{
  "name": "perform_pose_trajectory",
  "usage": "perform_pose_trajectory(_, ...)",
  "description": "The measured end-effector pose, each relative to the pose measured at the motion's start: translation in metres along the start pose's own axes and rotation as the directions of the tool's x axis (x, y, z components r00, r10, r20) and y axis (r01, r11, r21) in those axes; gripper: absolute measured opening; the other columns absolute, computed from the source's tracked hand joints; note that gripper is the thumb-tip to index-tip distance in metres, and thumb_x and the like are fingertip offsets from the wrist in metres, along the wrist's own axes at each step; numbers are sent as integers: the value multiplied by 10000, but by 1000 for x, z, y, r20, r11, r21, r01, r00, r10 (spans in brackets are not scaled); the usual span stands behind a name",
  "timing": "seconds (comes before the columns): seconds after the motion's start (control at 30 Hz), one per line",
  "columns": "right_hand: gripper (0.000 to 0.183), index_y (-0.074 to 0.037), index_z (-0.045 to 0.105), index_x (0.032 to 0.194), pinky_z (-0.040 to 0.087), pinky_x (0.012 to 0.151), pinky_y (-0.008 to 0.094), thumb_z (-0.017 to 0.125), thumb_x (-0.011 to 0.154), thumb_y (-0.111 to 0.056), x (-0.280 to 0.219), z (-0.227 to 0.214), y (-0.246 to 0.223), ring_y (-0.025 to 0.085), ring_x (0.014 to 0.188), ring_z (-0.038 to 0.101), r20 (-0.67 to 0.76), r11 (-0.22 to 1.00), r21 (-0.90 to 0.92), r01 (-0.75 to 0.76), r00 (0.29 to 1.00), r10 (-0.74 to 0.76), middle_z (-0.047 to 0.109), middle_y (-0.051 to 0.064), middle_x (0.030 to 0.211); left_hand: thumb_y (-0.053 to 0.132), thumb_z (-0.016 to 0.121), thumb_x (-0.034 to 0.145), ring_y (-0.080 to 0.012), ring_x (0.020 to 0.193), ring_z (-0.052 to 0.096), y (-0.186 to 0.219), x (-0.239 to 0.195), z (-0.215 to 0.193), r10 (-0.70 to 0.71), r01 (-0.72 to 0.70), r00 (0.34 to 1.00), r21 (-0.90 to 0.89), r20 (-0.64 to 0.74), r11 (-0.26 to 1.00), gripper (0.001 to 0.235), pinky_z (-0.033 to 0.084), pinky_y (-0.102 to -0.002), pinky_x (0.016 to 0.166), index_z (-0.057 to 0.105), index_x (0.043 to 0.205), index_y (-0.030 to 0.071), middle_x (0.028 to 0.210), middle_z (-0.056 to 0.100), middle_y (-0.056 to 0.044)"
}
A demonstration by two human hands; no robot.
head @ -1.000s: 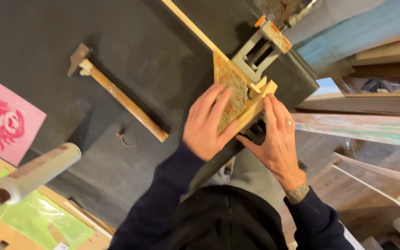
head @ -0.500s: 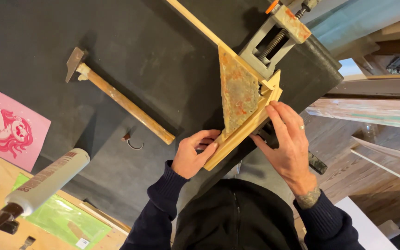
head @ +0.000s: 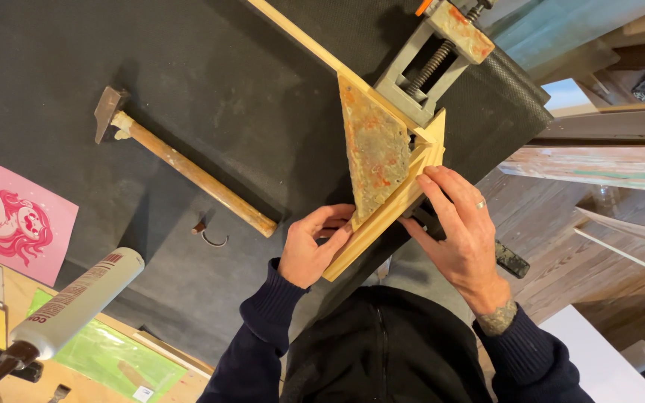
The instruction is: Glue and clamp corner joints of wooden picture frames using corner brackets, vice clamps, and alignment wedges.
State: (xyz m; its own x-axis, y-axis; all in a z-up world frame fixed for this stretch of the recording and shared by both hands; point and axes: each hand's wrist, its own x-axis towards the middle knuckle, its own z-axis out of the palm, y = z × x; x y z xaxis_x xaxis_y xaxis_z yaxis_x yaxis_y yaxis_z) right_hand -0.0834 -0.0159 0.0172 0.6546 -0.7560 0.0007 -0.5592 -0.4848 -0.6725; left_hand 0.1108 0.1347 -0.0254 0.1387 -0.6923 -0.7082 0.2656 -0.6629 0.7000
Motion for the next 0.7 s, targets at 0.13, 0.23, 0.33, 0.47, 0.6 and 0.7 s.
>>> perform_pose_trajectory(0.13, 679, 6, 615, 1328, 505, 1079, 455, 903, 718, -70, 0, 1, 0, 370, 1284, 601, -3, 1000, 6, 2, 1000, -2, 612, 165, 1381, 63, 657, 940, -149, 1058, 712, 5, -3, -6, 85, -85, 995, 0, 48, 996, 379, 575, -302, 934, 627, 1306, -29, 1209, 727, -95)
perform_pose_trajectory(0.23, 681, 2, 615, 1327, 506, 1077, 454, 906, 716, -74, -1, 1, 1, 367, 1282, 601, -8, 1000, 6, -2, 1000, 2, 612, 165, 1381, 48, 646, 915, -152, 1087, 705, 6, -3, -7, 44, -45, 996, 17, 72, 999, 428, 575, -307, 956, 604, 1336, -21, 1210, 719, -96)
perform_pose_trajectory(0.33, 679, 0, 617, 1324, 509, 1074, 453, 906, 714, -74, 0, 2, 2, 366, 1279, 604, -6, 1000, 11, 4, 1000, -4, 615, 164, 1379, 53, 639, 915, -150, 1080, 714, 6, -1, -6, -7, 4, 998, 43, 64, 999, 425, 582, -305, 955, 614, 1334, -14, 1173, 734, -92)
perform_pose_trajectory(0.47, 670, 4, 631, 1313, 515, 1070, 453, 904, 706, -69, 0, 0, 2, 367, 1270, 609, 3, 1000, 4, 5, 1000, -5, 623, 162, 1368, 46, 642, 921, -153, 1062, 712, -2, 0, -3, -8, 7, 999, 10, 49, 1000, 406, 579, -307, 940, 624, 1322, -19, 1160, 739, -94)
perform_pose_trajectory(0.6, 659, 11, 635, 1304, 517, 1063, 453, 904, 708, -68, 1, 0, 3, 369, 1262, 611, 5, 1000, 8, 4, 1000, -4, 626, 168, 1360, 37, 639, 923, -146, 1074, 712, -3, 1, -2, -8, 8, 999, -6, 43, 1000, 392, 577, -303, 948, 627, 1310, -20, 1170, 736, -87)
perform_pose_trajectory(0.7, 650, 10, 633, 1294, 516, 1063, 455, 905, 709, -70, 1, 0, 3, 371, 1266, 614, 15, 1000, 15, 6, 1000, -7, 630, 167, 1350, 31, 641, 927, -143, 1071, 718, -2, 1, -2, -17, 17, 999, -4, 39, 1000, 380, 579, -299, 950, 634, 1304, -20, 1159, 744, -83)
